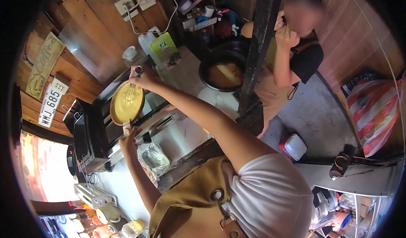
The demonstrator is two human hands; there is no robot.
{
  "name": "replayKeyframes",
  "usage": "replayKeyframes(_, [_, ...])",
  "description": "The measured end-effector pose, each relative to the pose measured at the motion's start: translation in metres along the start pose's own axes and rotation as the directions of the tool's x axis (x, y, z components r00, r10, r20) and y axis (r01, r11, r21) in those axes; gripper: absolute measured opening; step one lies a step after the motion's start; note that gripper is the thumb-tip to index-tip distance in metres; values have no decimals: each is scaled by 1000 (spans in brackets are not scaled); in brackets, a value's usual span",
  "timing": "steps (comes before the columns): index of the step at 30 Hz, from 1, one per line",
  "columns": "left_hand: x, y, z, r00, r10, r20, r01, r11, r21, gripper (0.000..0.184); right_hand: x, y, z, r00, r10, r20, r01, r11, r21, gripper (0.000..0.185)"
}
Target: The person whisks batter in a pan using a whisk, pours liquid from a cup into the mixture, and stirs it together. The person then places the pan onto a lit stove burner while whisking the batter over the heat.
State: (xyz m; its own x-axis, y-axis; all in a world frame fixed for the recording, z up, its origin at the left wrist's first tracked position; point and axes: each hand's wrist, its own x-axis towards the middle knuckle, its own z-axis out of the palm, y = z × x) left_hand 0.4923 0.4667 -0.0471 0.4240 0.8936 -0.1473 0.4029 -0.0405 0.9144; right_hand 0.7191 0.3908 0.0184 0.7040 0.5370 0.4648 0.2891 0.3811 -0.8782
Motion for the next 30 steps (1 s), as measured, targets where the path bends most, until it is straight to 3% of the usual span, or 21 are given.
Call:
replayKeyframes(4, [7,-13,-4,998,56,8,-56,982,179,46,-2,13,-4,983,123,140,-126,992,9,12])
replayKeyframes(5, [19,-29,-1,995,100,-14,-98,993,70,49,0,14,-6,978,117,173,-139,983,121,11])
replayKeyframes(6, [18,-28,-4,997,72,-29,-67,984,165,51,-1,4,-9,978,107,182,-140,973,182,9])
replayKeyframes(7, [-3,1,-6,999,46,15,-48,981,190,52,0,-2,-9,970,220,106,-221,975,-5,7])
replayKeyframes(9, [-2,0,-5,999,38,-34,-30,973,230,51,-1,-8,-9,958,248,144,-253,967,21,13])
replayKeyframes(11, [-7,5,-6,999,32,-40,-22,971,239,50,-5,-12,-10,885,386,260,-423,900,103,11])
replayKeyframes(14, [-10,10,-10,1000,23,-11,-20,977,212,53,-3,-3,-14,911,357,206,-369,929,18,10])
replayKeyframes(17, [-10,11,-9,1000,6,-20,0,953,302,56,-4,1,-9,968,219,124,-231,969,89,8])
replayKeyframes(20, [0,-1,-5,1000,21,-18,-14,951,308,58,-8,-3,-8,940,286,187,-292,957,0,8])
replayKeyframes(22, [8,-13,-3,1000,6,-4,-4,948,319,59,-8,-2,-11,951,266,157,-280,957,74,12])
replayKeyframes(23, [9,-13,-3,999,37,-17,-29,943,330,59,-6,-4,-10,954,275,117,-272,961,-43,17])
replayKeyframes(25, [0,-8,-5,1000,27,0,-26,938,345,58,-2,8,-8,988,139,70,-140,990,17,18])
replayKeyframes(30, [-1,0,-6,1000,-17,8,14,953,302,59,-4,-2,-6,948,256,191,-264,964,16,13])
